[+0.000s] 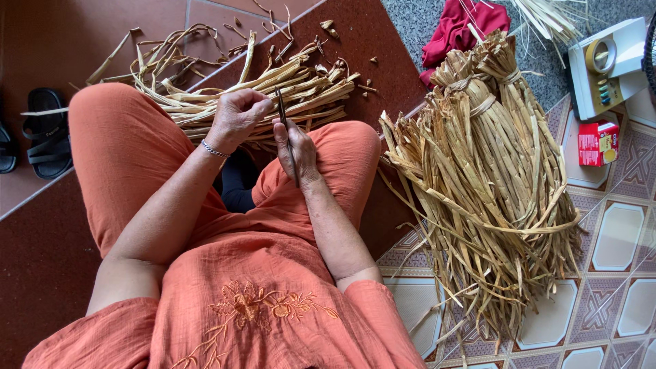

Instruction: The person sits on a tiled floor and uses scissors to trim dried straw stalks one at a time. They pick up stalks from a pile, cut them to length, and place the trimmed pieces into a separate bundle.

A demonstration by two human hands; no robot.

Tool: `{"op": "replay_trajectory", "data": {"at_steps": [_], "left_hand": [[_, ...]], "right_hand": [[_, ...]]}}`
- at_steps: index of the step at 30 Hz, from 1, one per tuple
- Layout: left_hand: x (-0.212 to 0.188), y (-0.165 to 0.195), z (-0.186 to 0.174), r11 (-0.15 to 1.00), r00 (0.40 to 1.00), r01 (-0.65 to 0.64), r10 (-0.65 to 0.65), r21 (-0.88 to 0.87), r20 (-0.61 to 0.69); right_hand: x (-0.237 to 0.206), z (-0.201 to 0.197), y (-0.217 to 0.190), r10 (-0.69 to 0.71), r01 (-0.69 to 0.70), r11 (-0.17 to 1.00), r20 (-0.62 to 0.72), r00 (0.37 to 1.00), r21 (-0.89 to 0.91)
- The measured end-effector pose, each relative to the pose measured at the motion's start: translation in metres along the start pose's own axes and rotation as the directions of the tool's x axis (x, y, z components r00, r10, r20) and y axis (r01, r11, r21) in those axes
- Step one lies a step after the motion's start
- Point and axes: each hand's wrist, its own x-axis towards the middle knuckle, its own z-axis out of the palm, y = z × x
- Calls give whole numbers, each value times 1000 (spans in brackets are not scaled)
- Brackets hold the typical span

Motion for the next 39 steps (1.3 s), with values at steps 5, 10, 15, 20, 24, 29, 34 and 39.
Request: {"op": "replay_trajectory", "data": {"at_steps": [5,10,15,20,24,29,34,39], "left_hand": [[1,0,0,999,999,47,-47,-8,4],[4,-5,1,999,1000,-16,17,-29,3],[8,-15,1,990,994,71,-81,-125,-74],[37,-24,-9,999,979,-47,41,-27,-201],[49,-33,-3,819,991,1,76,573,-110],[65,-41,30,536,998,31,35,844,-58],[76,-42,42,457,998,66,-36,887,-55],[79,-44,44,514,999,35,-19,857,-30]], "right_hand": [[-2,8,7,91,-90,995,22,996,-42],[-1,14,8,101,-102,991,14,995,91],[11,-7,15,312,-310,573,147,939,759],[24,-34,34,399,-119,-50,129,908,992],[23,-27,40,398,-61,12,51,916,998],[25,-24,47,373,-25,12,18,928,1000],[32,-26,50,432,-114,48,83,898,992],[43,-23,48,521,-205,112,118,845,972]]}}
